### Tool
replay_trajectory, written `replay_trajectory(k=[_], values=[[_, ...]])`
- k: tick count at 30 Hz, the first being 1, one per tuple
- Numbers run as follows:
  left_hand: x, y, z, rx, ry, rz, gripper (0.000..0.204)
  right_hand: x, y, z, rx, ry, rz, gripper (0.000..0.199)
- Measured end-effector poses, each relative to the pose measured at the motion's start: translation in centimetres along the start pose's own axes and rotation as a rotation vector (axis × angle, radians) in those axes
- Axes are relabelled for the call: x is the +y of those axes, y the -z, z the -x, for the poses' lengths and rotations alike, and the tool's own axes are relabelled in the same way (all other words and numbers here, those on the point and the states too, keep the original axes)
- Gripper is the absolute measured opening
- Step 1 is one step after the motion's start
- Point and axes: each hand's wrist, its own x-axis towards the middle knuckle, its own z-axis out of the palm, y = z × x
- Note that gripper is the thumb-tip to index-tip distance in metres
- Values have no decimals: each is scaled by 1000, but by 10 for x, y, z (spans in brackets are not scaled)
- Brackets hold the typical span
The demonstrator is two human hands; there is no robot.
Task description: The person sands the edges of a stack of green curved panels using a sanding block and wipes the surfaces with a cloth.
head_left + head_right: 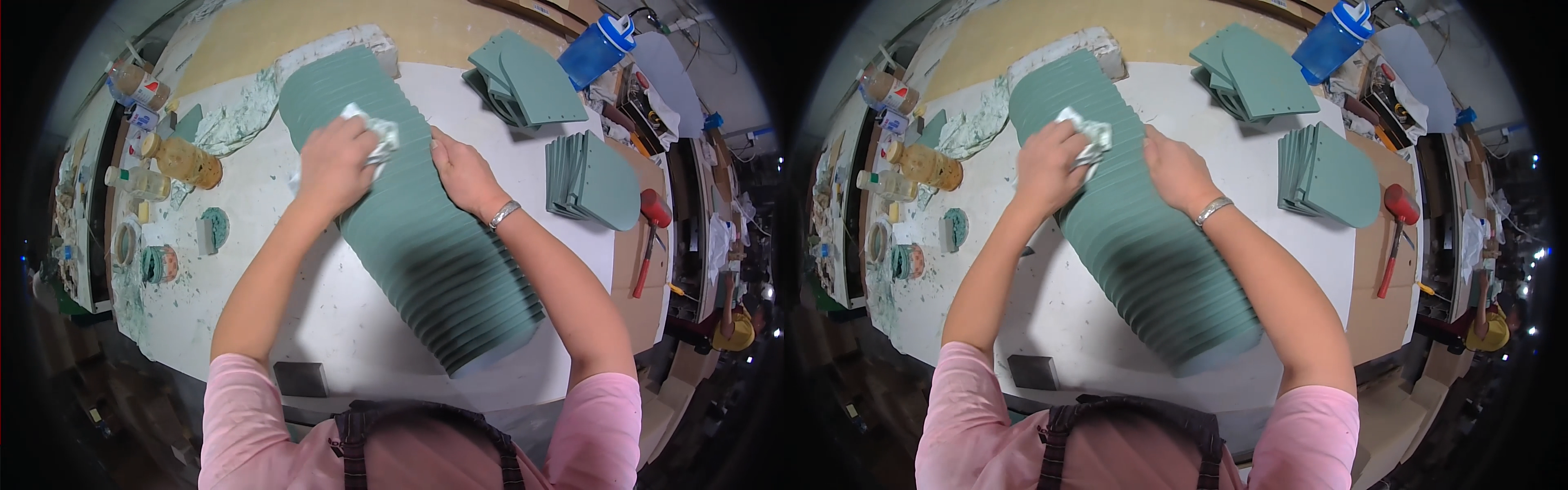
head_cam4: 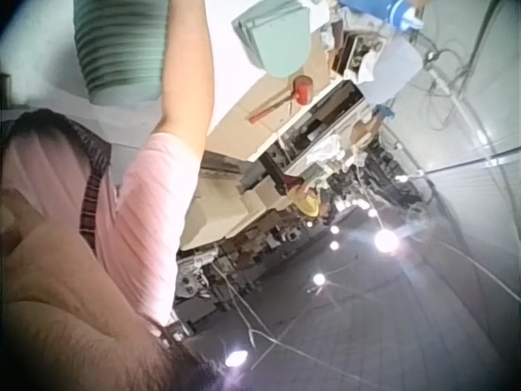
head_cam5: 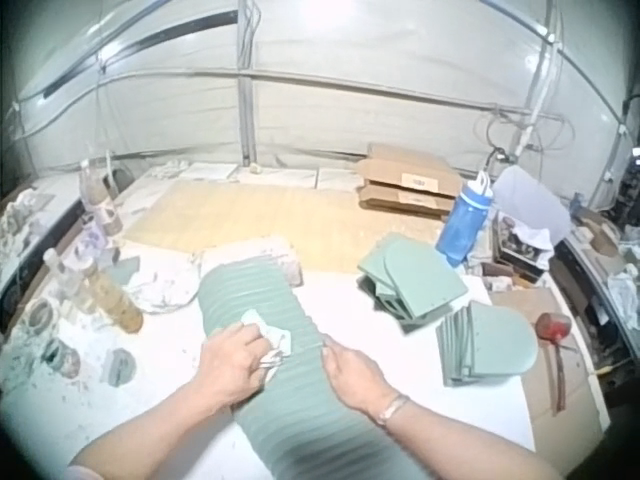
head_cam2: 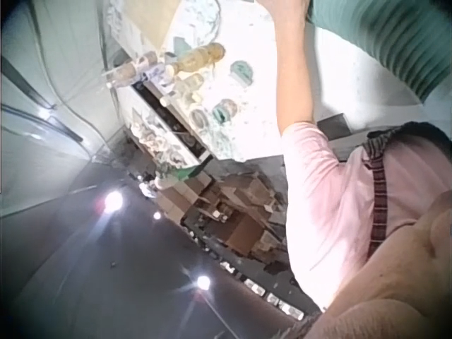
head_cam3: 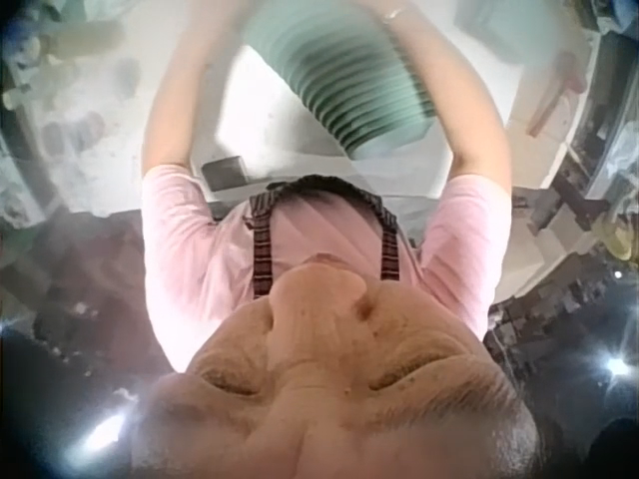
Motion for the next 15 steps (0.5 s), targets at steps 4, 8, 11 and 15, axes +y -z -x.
replay_trajectory(k=[4, 8, 11, 15], values=[[-24, 23, 73, 32, 321, 174, 23, -6, 5, 0, 10, 4, 16, 45], [-32, 49, 83, -290, 799, 194, 43, -7, 6, -1, -4, -16, 58, 44], [-17, 55, 94, -57, 691, 429, 87, 0, 4, 1, 16, -23, 67, 44], [-11, 35, 156, -78, 761, 147, 64, -5, 2, 0, -13, 3, 53, 43]])
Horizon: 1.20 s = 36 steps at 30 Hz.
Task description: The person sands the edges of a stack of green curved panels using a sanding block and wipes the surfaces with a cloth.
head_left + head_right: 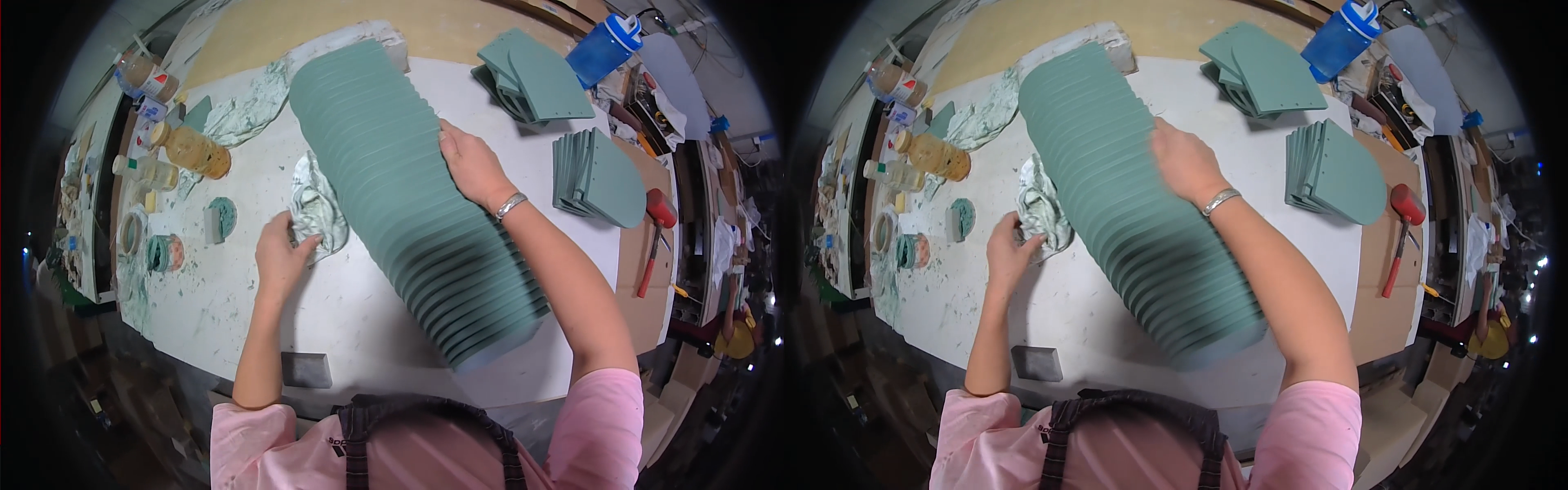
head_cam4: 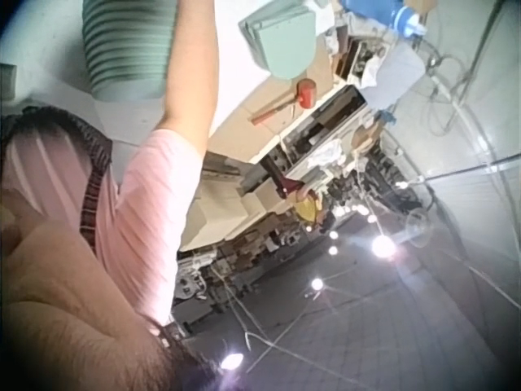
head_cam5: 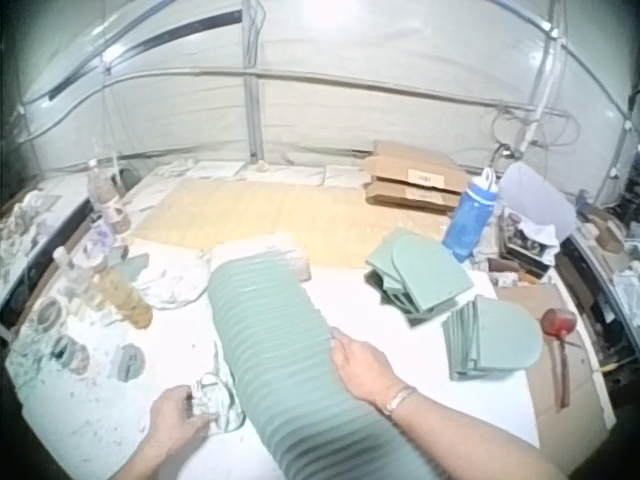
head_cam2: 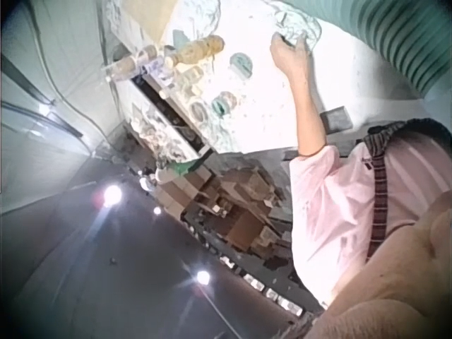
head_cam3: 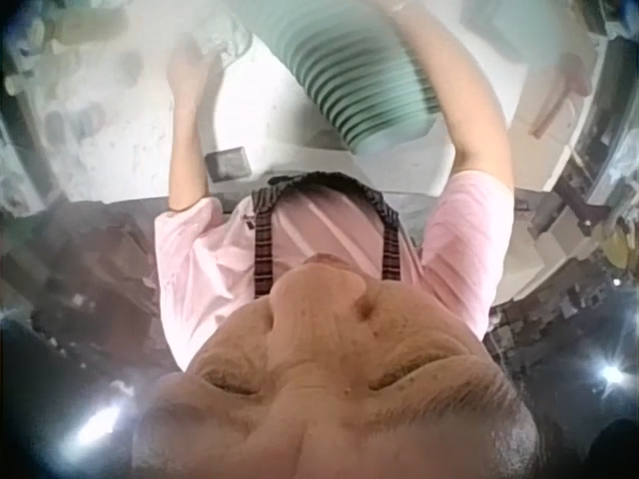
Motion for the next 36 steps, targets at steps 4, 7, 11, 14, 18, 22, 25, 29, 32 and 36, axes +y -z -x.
replay_trajectory(k=[4, 7, 11, 14, 18, 22, 25, 29, 32, 36], values=[[-5, 30, -15, -145, 130, 279, 18, 7, -3, -4, 60, 33, -13, 43], [22, 79, -25, 43, 63, 786, 7, 9, -4, -3, 44, 24, -7, 45], [-13, 47, -44, 163, -73, 210, 13, 21, -8, -5, 102, 53, -6, 46], [20, 32, -35, 148, -178, 568, 14, -5, 2, 0, 7, -35, -17, 46], [57, -27, -30, 60, -405, 520, 16, 2, -2, -1, 38, 3, -23, 46], [20, -62, 9, 171, -190, 533, 19, 3, -5, -5, 66, 31, -38, 46], [6, -68, 22, -74, -198, 339, 15, 17, -9, -4, 81, 44, -40, 46], [48, -37, -13, 238, -67, 624, 25, 3, -3, -2, 40, 0, -28, 49], [35, -67, -17, 252, -130, 522, 20, 14, -9, -6, 72, 56, -61, 49], [2, -86, 17, 105, -197, 446, 18, 13, -7, -6, 41, 42, -86, 48]])
